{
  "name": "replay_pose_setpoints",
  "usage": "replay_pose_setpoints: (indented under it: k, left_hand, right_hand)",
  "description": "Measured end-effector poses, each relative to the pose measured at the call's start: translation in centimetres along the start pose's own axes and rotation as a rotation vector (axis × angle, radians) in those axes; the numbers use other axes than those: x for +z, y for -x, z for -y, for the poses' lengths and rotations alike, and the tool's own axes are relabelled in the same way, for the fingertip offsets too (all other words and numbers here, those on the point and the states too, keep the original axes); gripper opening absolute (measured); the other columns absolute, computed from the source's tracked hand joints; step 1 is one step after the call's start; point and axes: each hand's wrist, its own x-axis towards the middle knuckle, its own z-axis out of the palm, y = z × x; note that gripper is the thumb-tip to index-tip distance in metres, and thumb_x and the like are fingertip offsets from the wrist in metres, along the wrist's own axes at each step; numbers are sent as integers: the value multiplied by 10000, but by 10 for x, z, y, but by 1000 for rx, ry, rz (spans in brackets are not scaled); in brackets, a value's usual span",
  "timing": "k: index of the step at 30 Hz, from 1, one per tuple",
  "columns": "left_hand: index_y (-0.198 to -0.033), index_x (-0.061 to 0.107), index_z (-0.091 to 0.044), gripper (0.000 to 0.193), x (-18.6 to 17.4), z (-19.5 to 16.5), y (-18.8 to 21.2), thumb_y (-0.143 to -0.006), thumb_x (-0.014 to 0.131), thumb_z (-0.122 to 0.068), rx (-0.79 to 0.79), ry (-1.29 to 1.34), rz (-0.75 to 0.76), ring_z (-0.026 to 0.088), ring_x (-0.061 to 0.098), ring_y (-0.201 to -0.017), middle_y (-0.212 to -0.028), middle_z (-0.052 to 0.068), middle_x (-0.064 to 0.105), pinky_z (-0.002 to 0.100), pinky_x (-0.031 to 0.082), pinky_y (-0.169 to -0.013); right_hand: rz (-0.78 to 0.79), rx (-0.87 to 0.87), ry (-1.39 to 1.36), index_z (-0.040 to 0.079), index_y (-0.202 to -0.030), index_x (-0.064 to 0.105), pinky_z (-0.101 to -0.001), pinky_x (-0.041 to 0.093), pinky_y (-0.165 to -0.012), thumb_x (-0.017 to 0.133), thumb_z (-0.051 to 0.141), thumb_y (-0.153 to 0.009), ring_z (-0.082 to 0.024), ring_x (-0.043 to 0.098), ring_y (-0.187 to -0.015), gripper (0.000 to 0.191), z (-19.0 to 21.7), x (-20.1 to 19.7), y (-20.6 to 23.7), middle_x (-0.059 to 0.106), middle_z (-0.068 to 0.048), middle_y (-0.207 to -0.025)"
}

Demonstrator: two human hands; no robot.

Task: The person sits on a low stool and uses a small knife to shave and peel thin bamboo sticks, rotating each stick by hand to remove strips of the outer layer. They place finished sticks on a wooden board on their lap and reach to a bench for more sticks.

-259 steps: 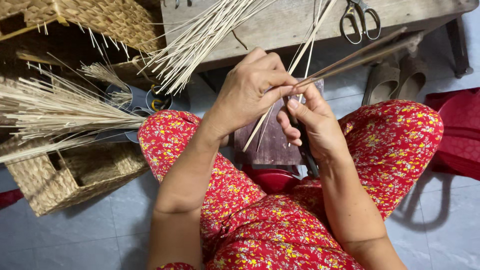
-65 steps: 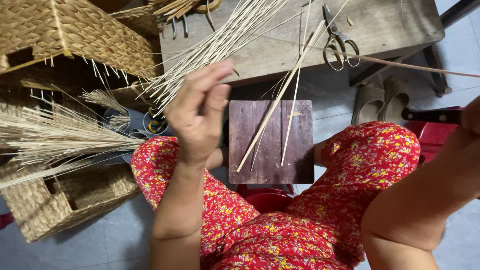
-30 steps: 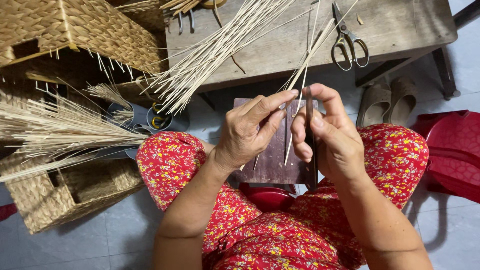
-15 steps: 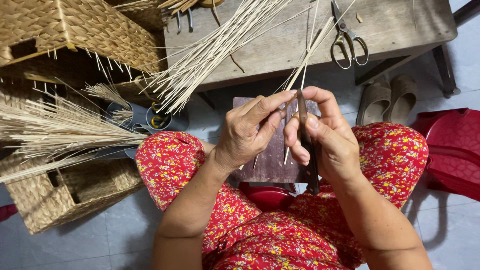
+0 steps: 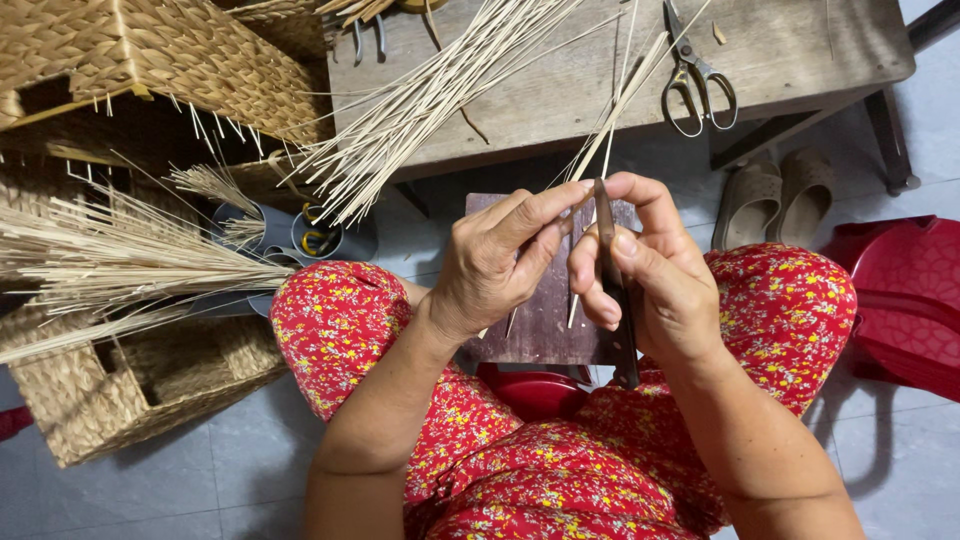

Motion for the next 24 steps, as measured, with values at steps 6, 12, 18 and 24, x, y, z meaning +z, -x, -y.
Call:
replay_pose_setpoints:
  k: [6,12,18,24]
  left_hand:
    - [-1395,618,-152,492,1,0,1,-967,700,76,51,-94,-34,190,657,-701,-878,55,619,332,541,-656]
    - [-1374,617,-150,492,1,3,0,-948,711,79,86,-83,-27,211,670,-738,-893,57,617,333,546,-676]
    - [-1398,596,-152,480,4,0,2,-986,691,75,28,2,-39,177,695,-751,-961,60,672,307,560,-669]
    - [-1418,587,-167,494,5,-2,3,-996,691,67,8,-3,-45,168,713,-762,-968,56,678,294,572,-670]
  right_hand:
    - [-17,0,-9,104,-1465,388,-258,431,-559,518,168,-1103,-160,507,-610,390,-3,0,0,618,-209,-936]
    - [-7,1,1,104,-1435,388,-254,422,-541,520,162,-1110,-153,498,-601,356,-5,-1,-2,616,-213,-924]
    - [-11,16,-12,117,-1489,380,-250,423,-540,525,190,-1099,-149,502,-602,423,-1,0,5,620,-209,-931]
    - [-4,13,-3,121,-1505,372,-249,426,-540,530,196,-1098,-150,503,-603,443,-1,1,5,625,-214,-926]
